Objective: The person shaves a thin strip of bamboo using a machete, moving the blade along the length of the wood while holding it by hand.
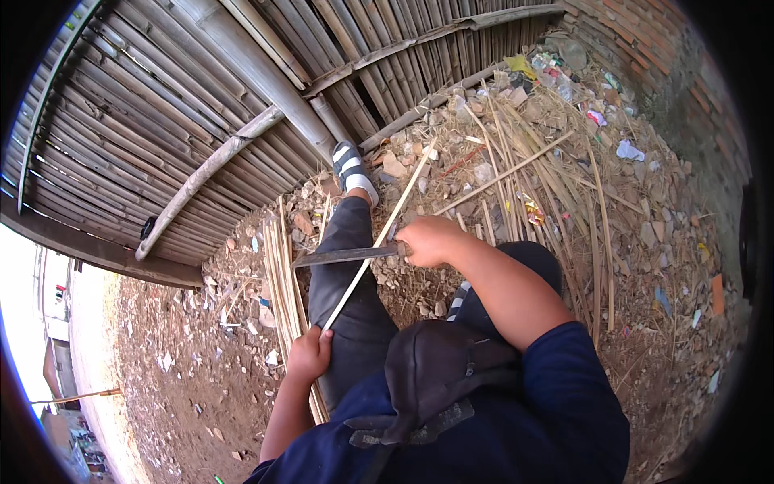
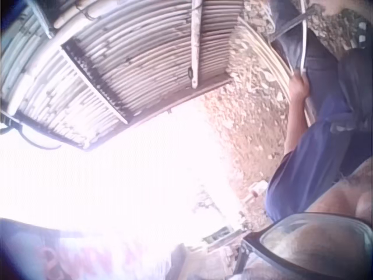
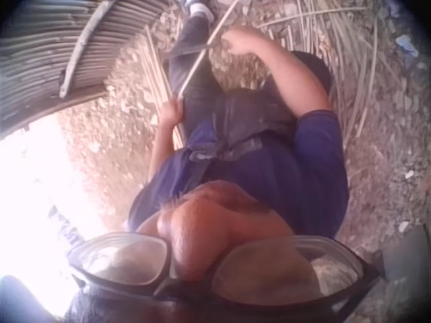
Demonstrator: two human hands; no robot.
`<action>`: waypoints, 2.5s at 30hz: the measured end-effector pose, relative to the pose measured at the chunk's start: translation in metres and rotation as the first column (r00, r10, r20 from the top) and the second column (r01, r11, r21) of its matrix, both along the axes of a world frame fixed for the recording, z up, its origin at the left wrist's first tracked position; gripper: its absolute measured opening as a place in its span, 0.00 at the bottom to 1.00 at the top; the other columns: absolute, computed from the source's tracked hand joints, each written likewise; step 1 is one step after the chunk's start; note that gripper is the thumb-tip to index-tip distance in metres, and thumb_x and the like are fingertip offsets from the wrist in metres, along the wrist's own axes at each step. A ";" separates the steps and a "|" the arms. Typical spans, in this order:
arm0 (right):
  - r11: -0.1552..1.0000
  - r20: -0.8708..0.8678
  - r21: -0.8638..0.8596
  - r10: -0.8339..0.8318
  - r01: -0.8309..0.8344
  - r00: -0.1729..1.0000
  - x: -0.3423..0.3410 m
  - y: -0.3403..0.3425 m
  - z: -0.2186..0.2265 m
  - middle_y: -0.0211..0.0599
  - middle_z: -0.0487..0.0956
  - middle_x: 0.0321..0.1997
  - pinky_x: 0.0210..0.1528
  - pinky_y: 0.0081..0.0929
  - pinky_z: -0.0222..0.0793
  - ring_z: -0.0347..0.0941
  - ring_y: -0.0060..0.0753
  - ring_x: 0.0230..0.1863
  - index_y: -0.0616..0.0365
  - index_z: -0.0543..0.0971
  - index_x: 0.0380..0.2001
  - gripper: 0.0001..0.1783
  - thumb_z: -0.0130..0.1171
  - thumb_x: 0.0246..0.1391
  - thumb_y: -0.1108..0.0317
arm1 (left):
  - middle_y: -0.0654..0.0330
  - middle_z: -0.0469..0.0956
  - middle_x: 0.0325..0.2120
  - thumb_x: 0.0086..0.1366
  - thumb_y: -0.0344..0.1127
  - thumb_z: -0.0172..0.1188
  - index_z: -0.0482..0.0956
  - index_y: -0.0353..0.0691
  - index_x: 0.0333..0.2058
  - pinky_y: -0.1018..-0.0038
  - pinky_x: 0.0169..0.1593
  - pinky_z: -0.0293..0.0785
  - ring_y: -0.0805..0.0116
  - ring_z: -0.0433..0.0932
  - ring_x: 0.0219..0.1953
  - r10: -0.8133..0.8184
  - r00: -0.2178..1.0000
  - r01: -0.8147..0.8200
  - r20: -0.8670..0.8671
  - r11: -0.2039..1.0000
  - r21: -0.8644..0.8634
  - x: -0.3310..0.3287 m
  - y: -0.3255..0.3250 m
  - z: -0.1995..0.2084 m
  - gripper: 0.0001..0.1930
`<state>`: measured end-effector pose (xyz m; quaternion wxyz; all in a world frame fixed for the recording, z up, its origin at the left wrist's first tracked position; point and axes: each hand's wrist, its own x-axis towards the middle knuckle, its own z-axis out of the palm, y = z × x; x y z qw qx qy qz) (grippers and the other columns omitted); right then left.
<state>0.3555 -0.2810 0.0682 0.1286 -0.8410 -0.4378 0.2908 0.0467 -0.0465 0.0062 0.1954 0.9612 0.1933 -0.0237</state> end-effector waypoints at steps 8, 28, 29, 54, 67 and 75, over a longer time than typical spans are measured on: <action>0.915 -0.025 0.209 -0.347 0.344 0.938 0.059 -0.015 -0.058 0.52 0.84 0.43 0.52 0.46 0.77 0.81 0.54 0.49 0.56 0.83 0.43 0.18 0.66 0.49 0.61 | 0.36 0.77 0.23 0.74 0.47 0.53 0.72 0.37 0.31 0.41 0.35 0.70 0.29 0.77 0.31 -0.010 1.000 0.009 -0.012 0.999 -0.032 0.006 0.004 0.001 0.19; 0.979 0.055 0.114 -0.178 0.171 0.983 0.023 -0.002 -0.024 0.47 0.84 0.43 0.50 0.49 0.77 0.81 0.54 0.47 0.52 0.83 0.46 0.17 0.62 0.51 0.65 | 0.35 0.77 0.23 0.75 0.49 0.51 0.71 0.37 0.30 0.40 0.35 0.70 0.28 0.77 0.31 -0.023 1.000 0.022 -0.009 0.997 -0.077 0.004 0.009 -0.005 0.20; 0.992 0.077 0.106 -0.072 0.064 0.994 0.013 0.003 -0.023 0.47 0.84 0.42 0.49 0.49 0.76 0.81 0.54 0.47 0.53 0.83 0.44 0.16 0.64 0.51 0.63 | 0.35 0.77 0.23 0.75 0.49 0.51 0.71 0.37 0.30 0.40 0.34 0.70 0.28 0.77 0.31 -0.024 1.000 0.023 -0.012 0.997 -0.072 0.003 0.009 -0.004 0.21; 0.931 0.294 0.334 -0.251 0.147 0.922 -0.053 -0.070 0.065 0.50 0.82 0.31 0.42 0.52 0.75 0.80 0.59 0.39 0.54 0.81 0.39 0.17 0.70 0.49 0.57 | 0.40 0.74 0.20 0.75 0.49 0.52 0.71 0.37 0.28 0.47 0.30 0.69 0.32 0.76 0.27 -0.108 0.969 0.150 0.222 0.971 -0.184 -0.025 0.003 0.037 0.21; 0.848 0.465 0.523 -0.368 0.086 0.805 -0.190 -0.145 0.132 0.41 0.81 0.29 0.36 0.51 0.73 0.80 0.54 0.36 0.51 0.79 0.35 0.12 0.68 0.47 0.62 | 0.44 0.69 0.16 0.75 0.44 0.55 0.69 0.36 0.27 0.57 0.25 0.65 0.39 0.71 0.20 -0.212 0.854 0.339 0.475 0.919 -0.199 -0.043 -0.039 0.095 0.20; 0.837 0.517 0.546 -0.371 0.036 0.771 -0.196 -0.161 0.137 0.41 0.80 0.28 0.35 0.50 0.73 0.80 0.54 0.35 0.52 0.77 0.34 0.12 0.67 0.47 0.62 | 0.46 0.67 0.15 0.75 0.48 0.53 0.67 0.36 0.26 0.57 0.24 0.63 0.41 0.69 0.19 -0.254 0.831 0.343 0.495 0.934 -0.097 -0.052 -0.067 0.125 0.23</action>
